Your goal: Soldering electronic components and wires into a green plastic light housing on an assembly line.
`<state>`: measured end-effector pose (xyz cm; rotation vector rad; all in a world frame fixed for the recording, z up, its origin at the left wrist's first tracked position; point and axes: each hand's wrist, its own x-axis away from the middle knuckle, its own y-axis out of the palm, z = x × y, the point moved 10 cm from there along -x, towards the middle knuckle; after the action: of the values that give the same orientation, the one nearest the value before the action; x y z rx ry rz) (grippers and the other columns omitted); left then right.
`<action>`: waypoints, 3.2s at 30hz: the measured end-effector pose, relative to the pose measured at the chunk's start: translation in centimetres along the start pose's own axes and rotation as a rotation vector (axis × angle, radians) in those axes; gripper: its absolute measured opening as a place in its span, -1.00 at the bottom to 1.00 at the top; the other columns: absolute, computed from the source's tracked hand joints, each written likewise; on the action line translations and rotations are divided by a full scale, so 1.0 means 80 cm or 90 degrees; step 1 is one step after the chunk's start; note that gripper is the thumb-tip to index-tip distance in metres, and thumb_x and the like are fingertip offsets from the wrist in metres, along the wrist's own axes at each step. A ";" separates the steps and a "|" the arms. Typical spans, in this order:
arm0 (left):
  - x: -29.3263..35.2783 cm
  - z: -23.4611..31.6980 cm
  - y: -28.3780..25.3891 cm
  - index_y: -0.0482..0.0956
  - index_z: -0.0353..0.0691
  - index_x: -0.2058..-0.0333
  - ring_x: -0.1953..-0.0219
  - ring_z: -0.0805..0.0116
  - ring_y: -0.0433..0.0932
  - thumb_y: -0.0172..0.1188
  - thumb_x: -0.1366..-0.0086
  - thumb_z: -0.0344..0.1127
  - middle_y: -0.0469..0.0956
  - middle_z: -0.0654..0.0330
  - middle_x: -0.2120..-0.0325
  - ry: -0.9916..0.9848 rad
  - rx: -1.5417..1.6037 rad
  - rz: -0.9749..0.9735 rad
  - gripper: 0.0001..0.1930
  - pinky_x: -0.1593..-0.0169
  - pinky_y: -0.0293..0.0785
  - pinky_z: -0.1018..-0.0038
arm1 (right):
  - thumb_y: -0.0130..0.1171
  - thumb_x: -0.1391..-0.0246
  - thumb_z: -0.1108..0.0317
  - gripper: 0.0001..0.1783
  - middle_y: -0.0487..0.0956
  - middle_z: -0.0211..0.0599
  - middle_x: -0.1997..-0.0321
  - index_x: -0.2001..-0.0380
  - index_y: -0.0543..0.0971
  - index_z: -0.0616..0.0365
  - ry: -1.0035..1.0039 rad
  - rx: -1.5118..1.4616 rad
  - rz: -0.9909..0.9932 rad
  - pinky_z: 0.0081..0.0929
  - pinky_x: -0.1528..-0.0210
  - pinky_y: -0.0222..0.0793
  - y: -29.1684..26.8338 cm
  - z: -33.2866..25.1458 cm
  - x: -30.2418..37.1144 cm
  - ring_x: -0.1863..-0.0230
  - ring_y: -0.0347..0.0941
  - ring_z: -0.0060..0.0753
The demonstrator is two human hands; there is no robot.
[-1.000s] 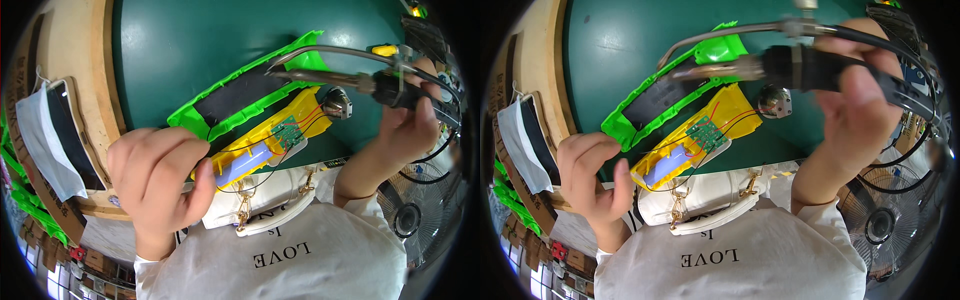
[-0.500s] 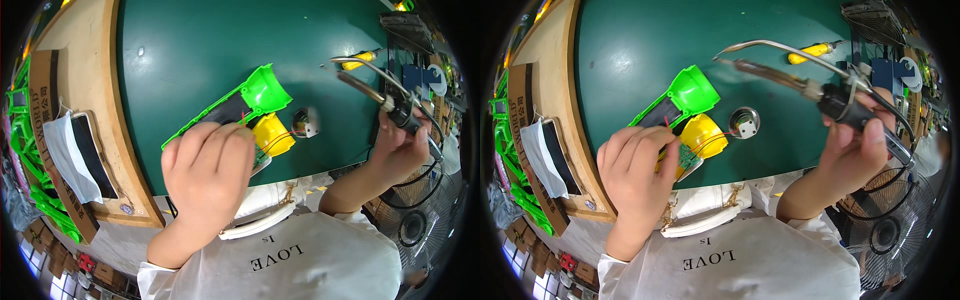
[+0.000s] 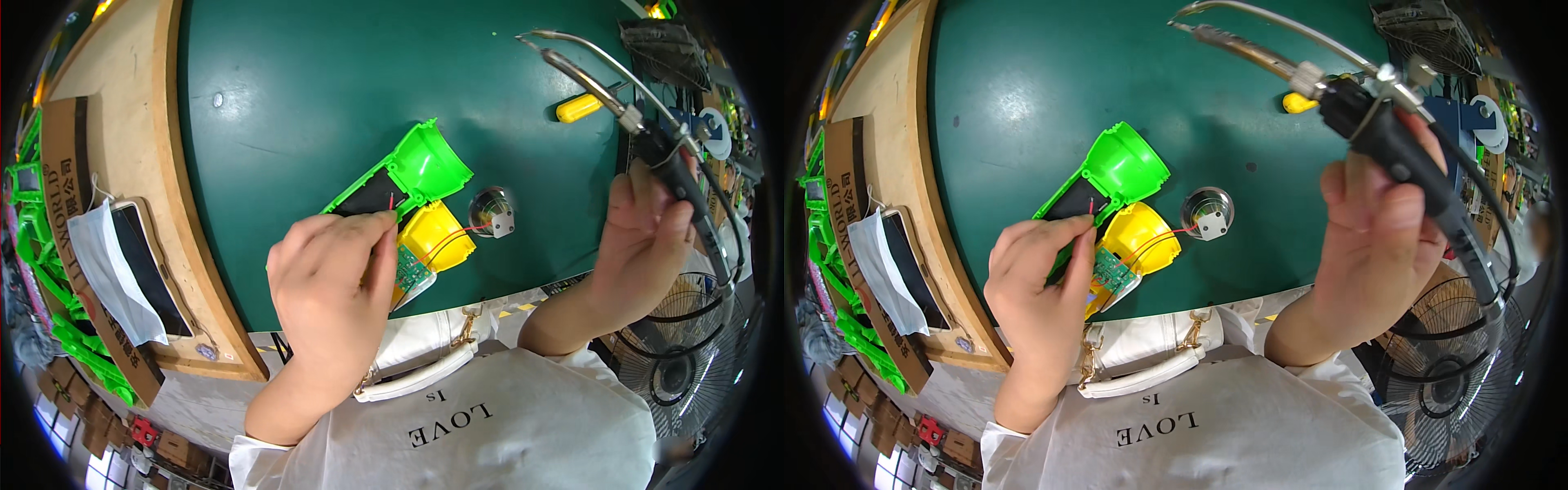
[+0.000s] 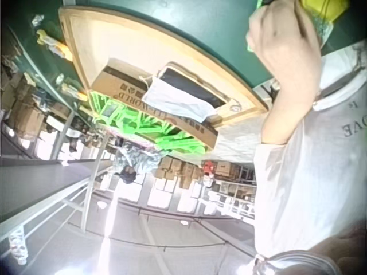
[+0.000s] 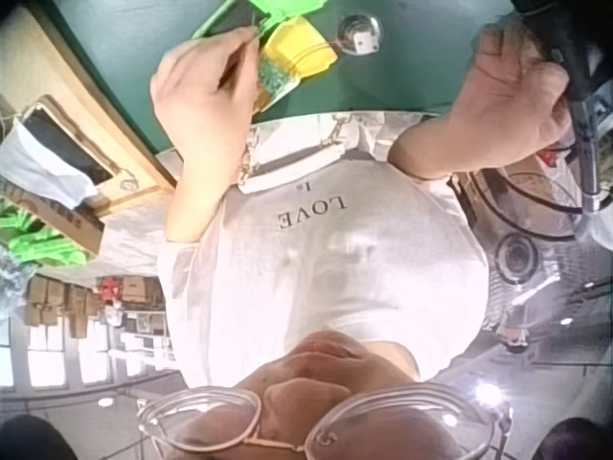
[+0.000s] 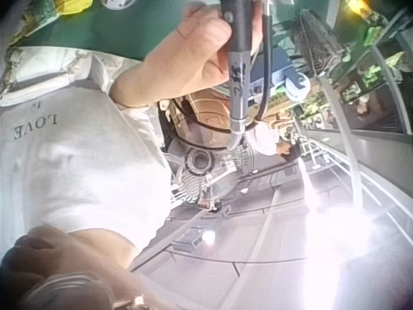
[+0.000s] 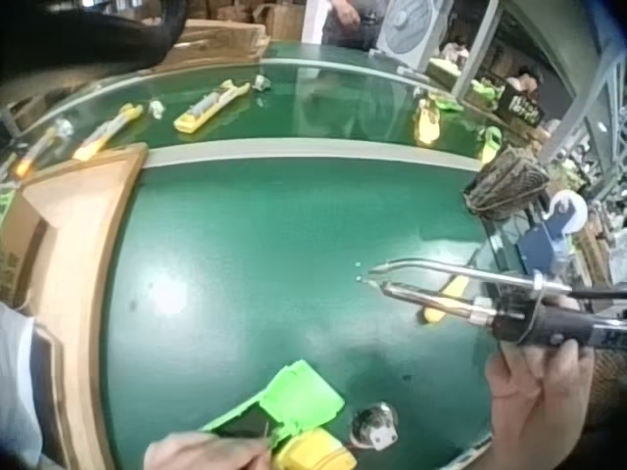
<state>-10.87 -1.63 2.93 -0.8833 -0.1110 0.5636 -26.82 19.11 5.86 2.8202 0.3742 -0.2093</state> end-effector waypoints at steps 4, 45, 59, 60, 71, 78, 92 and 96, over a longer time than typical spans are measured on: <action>0.000 0.001 0.005 0.61 -0.15 0.38 0.31 0.31 0.52 0.29 0.00 -0.50 0.60 0.31 0.45 0.004 0.007 -0.029 -0.84 0.26 0.30 0.43 | -0.09 -0.29 0.18 -0.52 0.34 -0.45 0.46 -0.04 0.33 0.42 -0.058 -0.001 -0.055 -0.54 0.32 0.19 0.008 -0.025 -0.027 0.52 0.18 -0.68; -0.005 0.010 0.009 0.57 -0.17 0.40 0.37 0.30 0.47 0.29 0.04 -0.45 0.52 0.27 0.50 -0.003 -0.141 -0.056 -0.83 0.31 0.31 0.40 | 0.12 -0.13 0.39 -0.86 0.43 -0.52 0.58 0.33 0.51 0.27 0.061 0.518 -0.296 -0.76 0.51 0.10 0.156 0.037 -0.021 0.58 0.23 -0.78; -0.007 0.015 0.009 0.56 -0.18 0.41 0.39 0.30 0.46 0.28 0.04 -0.45 0.51 0.26 0.51 0.008 -0.166 -0.063 -0.84 0.33 0.30 0.39 | 0.13 -0.11 0.42 -0.86 0.45 -0.48 0.52 0.32 0.50 0.29 -0.027 0.498 -0.330 -0.77 0.46 0.14 0.163 0.028 -0.013 0.54 0.26 -0.76; -0.007 0.015 0.010 0.56 -0.18 0.41 0.39 0.30 0.46 0.28 0.04 -0.45 0.51 0.26 0.51 0.009 -0.165 -0.064 -0.84 0.33 0.30 0.39 | 0.13 -0.11 0.42 -0.86 0.46 -0.48 0.52 0.31 0.50 0.29 -0.033 0.497 -0.332 -0.77 0.45 0.14 0.163 0.026 -0.012 0.54 0.27 -0.76; -0.010 0.013 0.011 0.55 -0.20 0.42 0.40 0.29 0.45 0.22 0.03 -0.47 0.49 0.25 0.53 0.006 -0.152 -0.086 -0.86 0.35 0.28 0.40 | 0.11 -0.07 0.47 -0.83 0.50 -0.40 0.37 0.27 0.48 0.35 -0.177 0.515 -0.375 -0.77 0.39 0.20 0.157 -0.005 -0.008 0.47 0.33 -0.70; -0.006 0.012 0.004 0.55 -0.20 0.43 0.39 0.31 0.46 0.20 0.06 -0.48 0.48 0.28 0.55 0.020 -0.141 -0.046 -0.86 0.37 0.28 0.40 | -0.15 -0.21 0.31 -0.65 0.25 -0.49 0.80 0.19 0.44 0.45 -0.009 0.458 -0.115 -0.60 0.54 0.18 0.085 -0.011 -0.020 0.77 0.04 -0.72; -0.001 0.008 0.001 0.58 -0.22 0.43 0.37 0.22 0.50 0.24 -0.03 -0.49 0.56 0.21 0.51 -0.032 -0.073 -0.045 -0.91 0.30 0.31 0.34 | -0.30 -0.36 0.04 -0.49 0.27 -0.54 0.56 -0.13 0.29 0.21 0.317 -0.192 -0.145 -0.41 0.21 0.32 0.037 0.029 -0.037 0.50 0.17 -0.65; -0.001 0.010 -0.001 0.59 -0.22 0.40 0.36 0.22 0.49 0.25 -0.04 -0.48 0.57 0.22 0.50 -0.032 -0.056 -0.040 -0.90 0.28 0.32 0.34 | -0.16 -0.30 0.14 -0.53 0.25 -0.57 0.64 -0.03 0.33 0.38 0.152 0.032 -0.148 -0.56 0.28 0.26 0.024 0.009 -0.055 0.55 0.16 -0.70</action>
<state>-11.18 -1.16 3.52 -0.9479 -0.2103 0.5259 -30.56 16.08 6.50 2.8532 0.7604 0.0733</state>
